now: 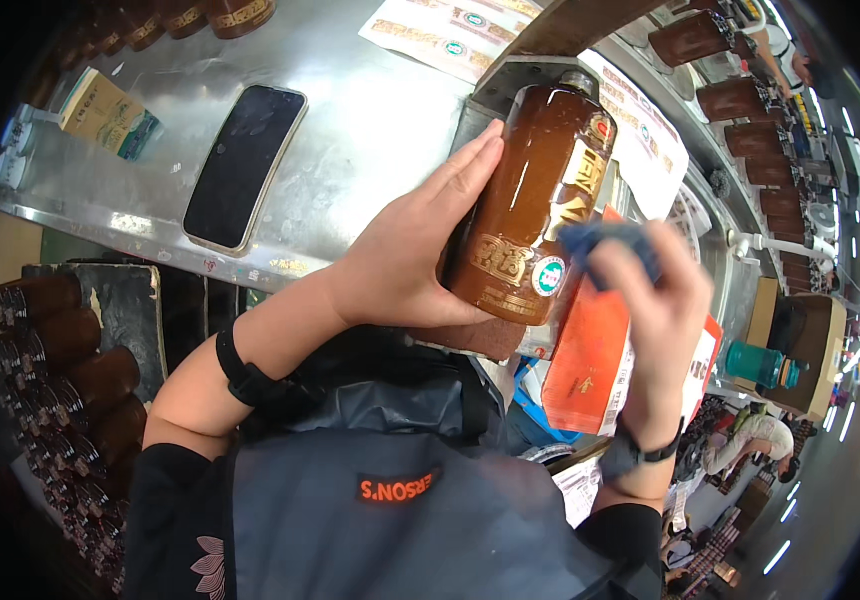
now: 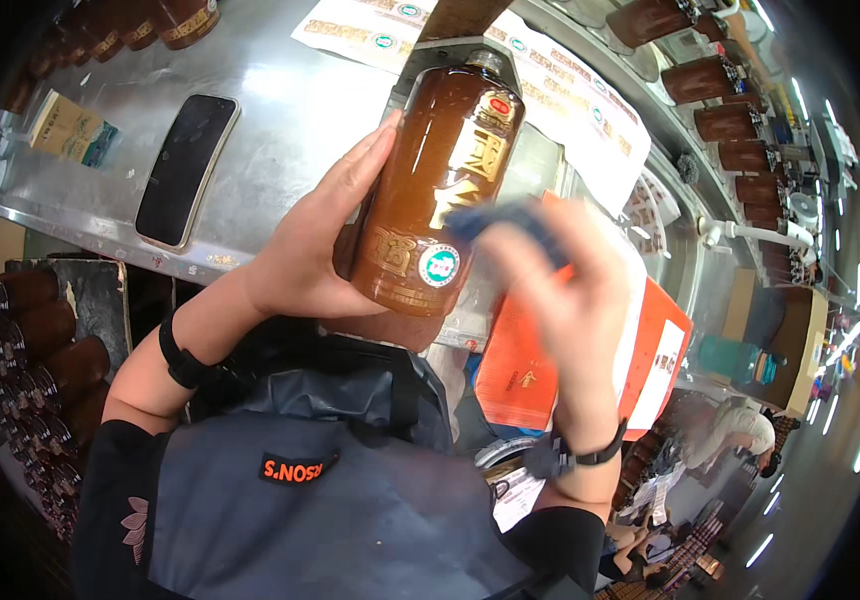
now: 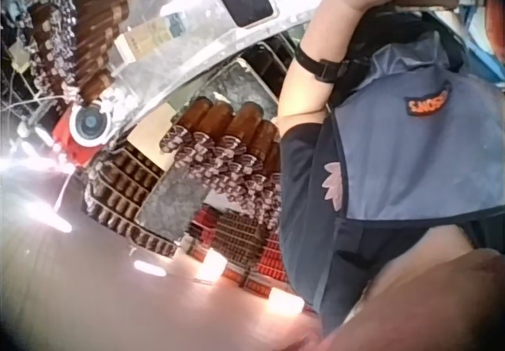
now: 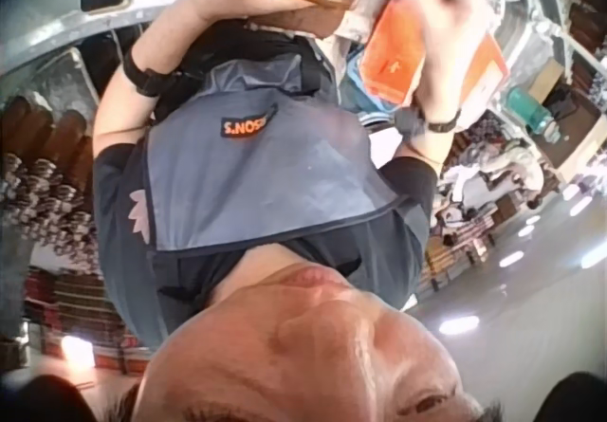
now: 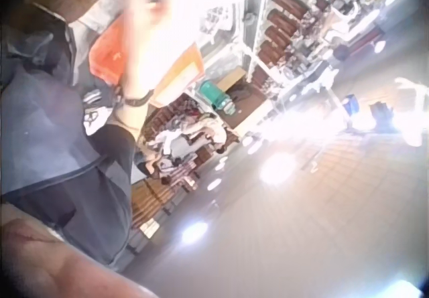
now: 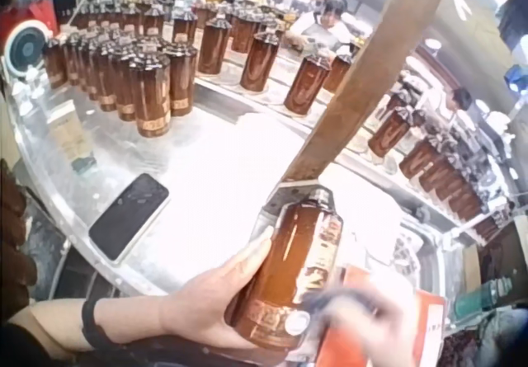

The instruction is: Labeling brown glass liquor bottles on a production line and cleaning them with a cloth.

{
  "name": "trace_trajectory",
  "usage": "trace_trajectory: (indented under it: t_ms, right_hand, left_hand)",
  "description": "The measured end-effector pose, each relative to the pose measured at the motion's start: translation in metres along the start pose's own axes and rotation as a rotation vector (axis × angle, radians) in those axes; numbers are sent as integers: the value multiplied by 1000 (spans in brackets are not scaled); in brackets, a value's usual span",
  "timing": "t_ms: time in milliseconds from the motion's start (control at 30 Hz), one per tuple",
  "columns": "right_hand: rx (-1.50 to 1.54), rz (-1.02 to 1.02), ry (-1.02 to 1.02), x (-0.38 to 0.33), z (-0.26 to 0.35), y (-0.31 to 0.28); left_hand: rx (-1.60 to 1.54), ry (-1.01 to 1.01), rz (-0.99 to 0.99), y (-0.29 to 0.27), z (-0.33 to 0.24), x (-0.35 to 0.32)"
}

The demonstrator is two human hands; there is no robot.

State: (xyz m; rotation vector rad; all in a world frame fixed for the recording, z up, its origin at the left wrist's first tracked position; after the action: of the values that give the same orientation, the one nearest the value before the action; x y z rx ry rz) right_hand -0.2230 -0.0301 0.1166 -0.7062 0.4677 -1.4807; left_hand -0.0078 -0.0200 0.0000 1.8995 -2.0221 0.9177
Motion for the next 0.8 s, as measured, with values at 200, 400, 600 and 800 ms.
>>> trace_trajectory:
  t_ms: [200,400,600,800]
  right_hand:
    - [91,-23,-221,-2,-4,0]
    - [-30,55,-290,-5,7,0]
    - [-139,-68,-567,4,12,-3]
    - [-126,-19,-374,15,12,-3]
  left_hand:
    - [-72,-88,101,3,0,-4]
    - [-12,-90,106,5,0,-3]
    - [12,-107,88,4,0,-2]
    - [-31,-134,92,0,-3,-2]
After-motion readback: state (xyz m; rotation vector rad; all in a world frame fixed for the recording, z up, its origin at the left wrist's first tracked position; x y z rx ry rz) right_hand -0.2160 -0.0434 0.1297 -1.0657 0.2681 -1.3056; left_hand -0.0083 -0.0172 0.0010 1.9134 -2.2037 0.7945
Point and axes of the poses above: each hand's wrist, its own x-axis towards the middle knuckle, its own y-axis out of the palm, z = x × y, the point moved 1 cm from there along x, towards the middle knuckle, and after that the axes turned 10 degrees about -z, right-handed, at the moved point
